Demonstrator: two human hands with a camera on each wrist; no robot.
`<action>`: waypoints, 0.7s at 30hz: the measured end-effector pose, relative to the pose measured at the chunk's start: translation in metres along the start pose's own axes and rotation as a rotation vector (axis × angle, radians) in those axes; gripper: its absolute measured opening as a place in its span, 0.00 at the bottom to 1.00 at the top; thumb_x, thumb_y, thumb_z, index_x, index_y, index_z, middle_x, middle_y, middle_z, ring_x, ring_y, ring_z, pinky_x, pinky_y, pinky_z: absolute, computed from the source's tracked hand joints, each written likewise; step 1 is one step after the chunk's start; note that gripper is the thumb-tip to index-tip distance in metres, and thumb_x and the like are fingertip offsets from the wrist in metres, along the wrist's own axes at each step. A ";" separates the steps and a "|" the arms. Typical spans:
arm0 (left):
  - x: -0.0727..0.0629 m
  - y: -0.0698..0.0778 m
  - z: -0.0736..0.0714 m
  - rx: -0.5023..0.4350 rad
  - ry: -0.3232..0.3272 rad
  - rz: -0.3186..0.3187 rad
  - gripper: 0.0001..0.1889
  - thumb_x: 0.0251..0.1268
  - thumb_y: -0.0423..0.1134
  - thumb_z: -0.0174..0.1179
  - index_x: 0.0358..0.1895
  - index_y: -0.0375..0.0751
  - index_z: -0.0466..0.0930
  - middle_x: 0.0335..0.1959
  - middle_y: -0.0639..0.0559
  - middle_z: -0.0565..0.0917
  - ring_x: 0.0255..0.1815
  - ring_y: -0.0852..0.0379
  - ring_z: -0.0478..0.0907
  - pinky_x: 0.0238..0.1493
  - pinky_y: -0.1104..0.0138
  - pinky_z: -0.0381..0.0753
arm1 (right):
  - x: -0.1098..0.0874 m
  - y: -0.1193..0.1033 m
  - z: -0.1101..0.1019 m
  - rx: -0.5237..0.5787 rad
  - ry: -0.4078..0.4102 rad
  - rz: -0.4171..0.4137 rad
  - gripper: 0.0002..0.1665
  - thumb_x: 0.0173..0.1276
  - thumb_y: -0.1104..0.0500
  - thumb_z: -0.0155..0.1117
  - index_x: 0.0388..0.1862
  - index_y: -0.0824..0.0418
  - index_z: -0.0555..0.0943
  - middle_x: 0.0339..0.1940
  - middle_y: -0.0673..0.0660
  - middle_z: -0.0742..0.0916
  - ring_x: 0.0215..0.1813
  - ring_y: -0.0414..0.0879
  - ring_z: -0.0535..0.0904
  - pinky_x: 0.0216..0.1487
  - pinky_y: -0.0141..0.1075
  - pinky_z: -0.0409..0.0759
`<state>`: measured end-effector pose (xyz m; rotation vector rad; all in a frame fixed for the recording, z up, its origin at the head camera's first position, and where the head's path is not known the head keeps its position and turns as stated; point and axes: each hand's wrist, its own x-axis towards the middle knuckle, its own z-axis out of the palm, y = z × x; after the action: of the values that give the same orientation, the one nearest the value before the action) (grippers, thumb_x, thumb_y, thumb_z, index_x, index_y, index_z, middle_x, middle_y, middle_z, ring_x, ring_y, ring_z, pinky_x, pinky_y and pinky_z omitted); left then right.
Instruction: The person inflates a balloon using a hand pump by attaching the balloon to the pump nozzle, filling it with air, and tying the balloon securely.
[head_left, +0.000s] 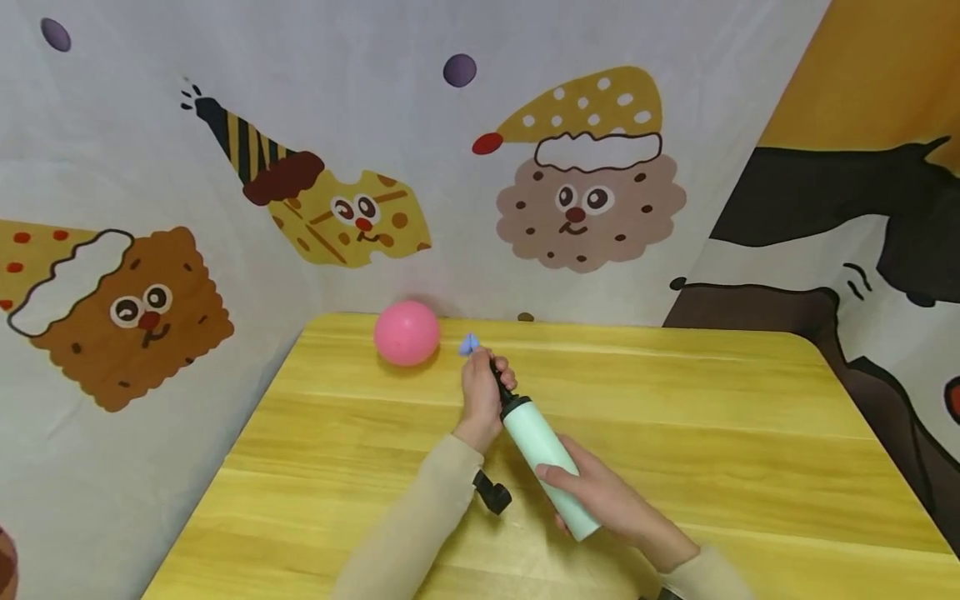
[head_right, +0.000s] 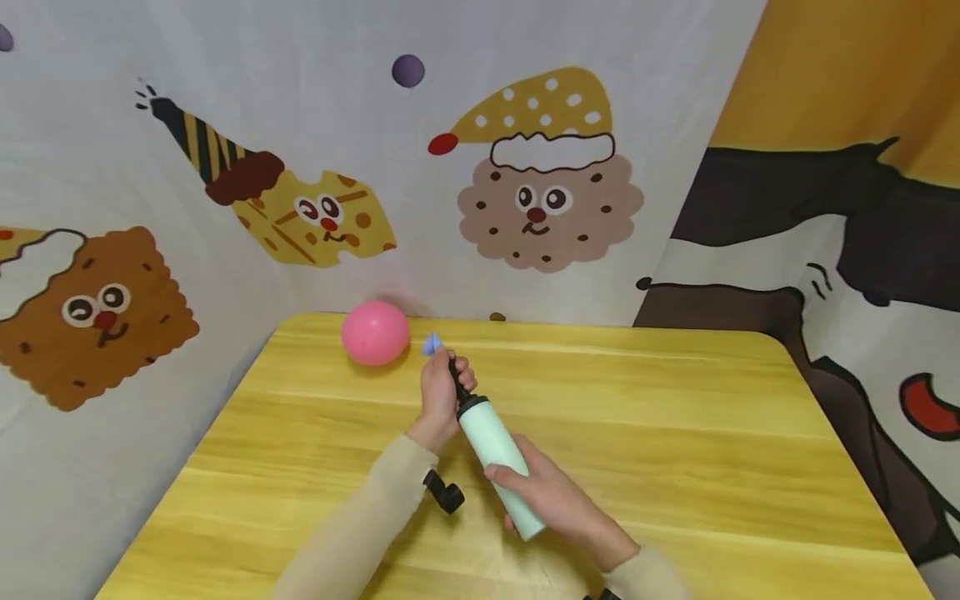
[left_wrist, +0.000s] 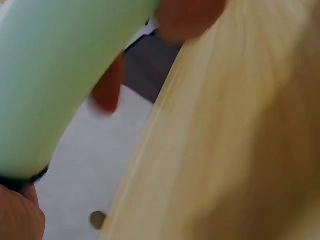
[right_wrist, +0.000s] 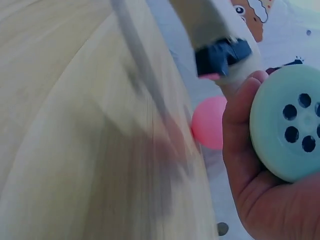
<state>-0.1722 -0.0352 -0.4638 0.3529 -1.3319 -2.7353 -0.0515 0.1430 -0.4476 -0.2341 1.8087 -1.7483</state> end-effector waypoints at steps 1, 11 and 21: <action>0.004 0.003 0.001 0.011 0.002 0.020 0.16 0.88 0.42 0.37 0.33 0.45 0.64 0.22 0.56 0.69 0.18 0.65 0.65 0.20 0.75 0.67 | -0.002 0.000 0.001 -0.013 0.019 0.002 0.40 0.80 0.50 0.60 0.79 0.67 0.55 0.39 0.67 0.80 0.25 0.51 0.81 0.25 0.38 0.82; 0.020 0.013 -0.004 -0.008 0.057 0.057 0.16 0.88 0.40 0.34 0.34 0.43 0.63 0.22 0.54 0.68 0.18 0.64 0.64 0.19 0.75 0.66 | -0.015 0.014 -0.005 0.056 -0.042 0.006 0.43 0.80 0.54 0.59 0.83 0.63 0.50 0.46 0.66 0.78 0.34 0.55 0.85 0.36 0.44 0.86; 0.021 0.021 0.005 -0.086 0.030 0.078 0.16 0.88 0.41 0.36 0.33 0.45 0.63 0.21 0.55 0.67 0.16 0.65 0.63 0.19 0.76 0.65 | -0.008 -0.002 0.002 -0.033 0.026 -0.062 0.43 0.79 0.53 0.62 0.85 0.55 0.53 0.36 0.67 0.80 0.24 0.50 0.79 0.21 0.44 0.83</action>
<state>-0.1939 -0.0481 -0.4478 0.3261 -1.1909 -2.7012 -0.0448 0.1456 -0.4434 -0.2845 1.8687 -1.7720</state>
